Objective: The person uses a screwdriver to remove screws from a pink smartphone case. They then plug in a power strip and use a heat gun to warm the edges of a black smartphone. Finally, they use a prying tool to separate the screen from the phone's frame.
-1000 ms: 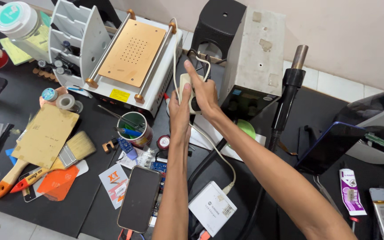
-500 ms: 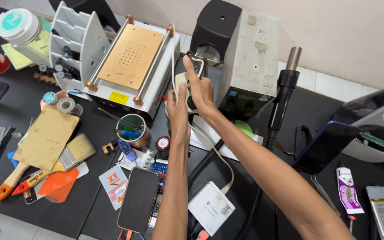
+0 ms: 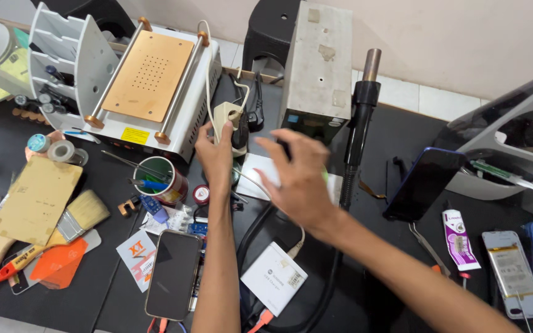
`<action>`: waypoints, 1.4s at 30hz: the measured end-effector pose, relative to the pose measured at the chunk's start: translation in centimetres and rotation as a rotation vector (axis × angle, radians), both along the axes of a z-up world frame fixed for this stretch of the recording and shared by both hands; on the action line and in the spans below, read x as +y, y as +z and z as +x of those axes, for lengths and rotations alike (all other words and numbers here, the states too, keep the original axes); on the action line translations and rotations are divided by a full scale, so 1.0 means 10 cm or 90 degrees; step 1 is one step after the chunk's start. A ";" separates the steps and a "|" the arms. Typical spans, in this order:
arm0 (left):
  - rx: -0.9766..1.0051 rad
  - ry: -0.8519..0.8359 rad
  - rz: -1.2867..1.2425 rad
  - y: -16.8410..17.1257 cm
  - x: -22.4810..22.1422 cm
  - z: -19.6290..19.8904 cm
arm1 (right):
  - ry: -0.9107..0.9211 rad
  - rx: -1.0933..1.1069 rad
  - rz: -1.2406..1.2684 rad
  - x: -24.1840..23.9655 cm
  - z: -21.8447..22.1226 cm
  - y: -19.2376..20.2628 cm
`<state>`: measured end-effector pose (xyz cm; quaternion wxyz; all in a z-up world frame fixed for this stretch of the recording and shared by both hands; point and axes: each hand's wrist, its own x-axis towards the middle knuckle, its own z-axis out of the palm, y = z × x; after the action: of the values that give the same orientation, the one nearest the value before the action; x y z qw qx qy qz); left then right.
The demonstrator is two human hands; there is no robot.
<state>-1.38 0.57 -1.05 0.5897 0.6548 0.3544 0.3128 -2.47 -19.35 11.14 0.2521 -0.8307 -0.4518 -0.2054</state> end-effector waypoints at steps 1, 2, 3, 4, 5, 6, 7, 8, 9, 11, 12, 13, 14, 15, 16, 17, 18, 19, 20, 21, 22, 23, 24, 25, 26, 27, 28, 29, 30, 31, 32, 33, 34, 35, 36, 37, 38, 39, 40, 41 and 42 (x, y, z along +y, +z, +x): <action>0.055 0.010 0.041 0.04 -0.04 -0.02 | -0.027 -0.057 -0.031 -0.14 0.07 0.07; 0.036 0.022 0.108 0.07 -0.06 -0.01 | -0.051 -0.118 -0.062 -0.25 0.18 0.12; 0.017 0.033 0.174 0.10 -0.07 0.01 | -0.075 -0.179 -0.092 -0.31 0.28 0.14; 0.000 0.044 0.237 0.09 -0.12 0.00 | -0.128 -0.253 -0.159 -0.35 0.35 0.12; 0.018 0.053 0.245 0.08 -0.14 0.02 | -0.180 -0.327 -0.227 -0.38 0.44 0.09; 0.041 0.060 0.254 0.07 -0.14 0.03 | -0.232 -0.397 -0.292 -0.40 0.50 0.03; 0.064 0.067 0.264 0.06 -0.16 0.02 | -0.228 -0.412 -0.312 -0.41 0.54 -0.04; 0.067 0.070 0.277 0.07 -0.17 0.02 | -0.231 -0.431 -0.328 -0.38 0.61 -0.09; 0.069 0.074 0.291 0.08 -0.18 0.02 | -0.234 -0.449 -0.343 -0.36 0.67 -0.15; 0.065 0.076 0.318 0.09 -0.18 0.00 | -0.243 -0.443 -0.306 -0.29 0.72 -0.26; 0.056 0.070 0.332 0.10 -0.19 0.00 | -0.248 -0.440 -0.288 -0.27 0.73 -0.31; 0.048 0.065 0.346 0.10 -0.19 0.00 | -0.251 -0.449 -0.285 -0.27 0.74 -0.35; 0.054 0.061 0.336 0.11 -0.20 0.01 | -0.258 -0.458 -0.282 -0.28 0.75 -0.38; 0.060 0.058 0.326 0.13 -0.20 0.00 | -0.264 -0.467 -0.280 -0.29 0.75 -0.39; 0.066 0.057 0.315 0.14 -0.20 -0.01 | -0.268 -0.466 -0.274 -0.29 0.75 -0.41; 0.065 0.054 0.313 0.15 -0.20 -0.02 | -0.273 -0.465 -0.268 -0.29 0.74 -0.42; 0.064 0.049 0.312 0.15 -0.21 -0.03 | -0.278 -0.464 -0.263 -0.30 0.73 -0.42; 0.063 0.044 0.311 0.16 -0.21 -0.04 | -0.275 -0.466 -0.268 -0.30 0.73 -0.43; 0.069 0.048 0.316 0.17 -0.22 -0.05 | -0.272 -0.468 -0.275 -0.30 0.72 -0.44; 0.075 0.052 0.322 0.17 -0.23 -0.06 | -0.270 -0.469 -0.281 -0.30 0.73 -0.44; 0.082 0.057 0.326 0.17 -0.24 -0.06 | -0.268 -0.474 -0.272 -0.29 0.73 -0.45; 0.085 0.062 0.331 0.18 -0.24 -0.04 | -0.267 -0.479 -0.263 -0.27 0.75 -0.46; 0.091 0.065 0.335 0.17 -0.26 -0.03 | -0.265 -0.480 -0.257 -0.28 0.74 -0.47; 0.098 0.069 0.339 0.15 -0.27 -0.04 | -0.271 -0.492 -0.276 -0.29 0.73 -0.48; 0.101 0.068 0.352 0.13 -0.28 -0.04 | -0.278 -0.505 -0.292 -0.30 0.73 -0.48; 0.104 0.066 0.366 0.12 -0.29 -0.04 | -0.285 -0.518 -0.308 -0.31 0.71 -0.46; 0.105 0.067 0.380 0.12 -0.30 -0.04 | -0.284 -0.519 -0.307 -0.31 0.69 -0.43; 0.098 0.063 0.382 0.11 -0.30 -0.04 | -0.283 -0.519 -0.306 -0.32 0.67 -0.39; 0.087 0.060 0.385 0.12 -0.31 -0.04 | -0.282 -0.522 -0.304 -0.33 0.66 -0.33; 0.076 0.057 0.387 0.13 -0.30 -0.03 | -0.266 -0.495 -0.302 -0.36 0.64 -0.25; 0.075 0.056 0.381 0.13 -0.30 -0.04 | -0.250 -0.465 -0.302 -0.41 0.59 -0.18; 0.073 0.055 0.376 0.14 -0.30 -0.05 | -0.233 -0.436 -0.301 -0.47 0.53 -0.12; 0.072 0.054 0.370 0.15 -0.30 -0.05 | -0.177 -0.339 -0.235 -0.53 0.45 -0.06; 0.079 0.052 0.368 0.15 -0.31 -0.05 | -0.121 -0.243 -0.168 -0.61 0.34 -0.02; 0.085 0.051 0.366 0.16 -0.31 -0.06 | -0.064 -0.148 -0.099 -0.69 0.22 0.02; 0.091 0.050 0.365 0.18 -0.31 -0.06 | -0.035 -0.135 -0.106 -0.81 0.09 0.05; 0.086 0.047 0.371 0.18 -0.30 -0.05 | -0.006 -0.120 -0.113 -0.98 -0.05 0.06; 0.080 0.043 0.378 0.17 -0.29 -0.04 | 0.022 0.005 -0.080 -1.12 -0.21 0.06; 0.077 0.040 0.383 0.15 -0.29 -0.06 | 0.052 0.133 -0.047 -1.25 -0.33 0.06; 0.060 0.042 0.387 0.14 -0.27 -0.03 | 0.039 0.193 -0.005 -1.37 -0.38 0.04; 0.049 0.037 0.390 0.11 -0.26 0.00 | 0.021 0.260 0.037 -1.50 -0.47 0.01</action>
<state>-1.36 -2.03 0.03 0.3418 0.8031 0.2843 0.3967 -7.18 -34.37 11.26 0.3657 -0.8400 -0.3987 -0.0413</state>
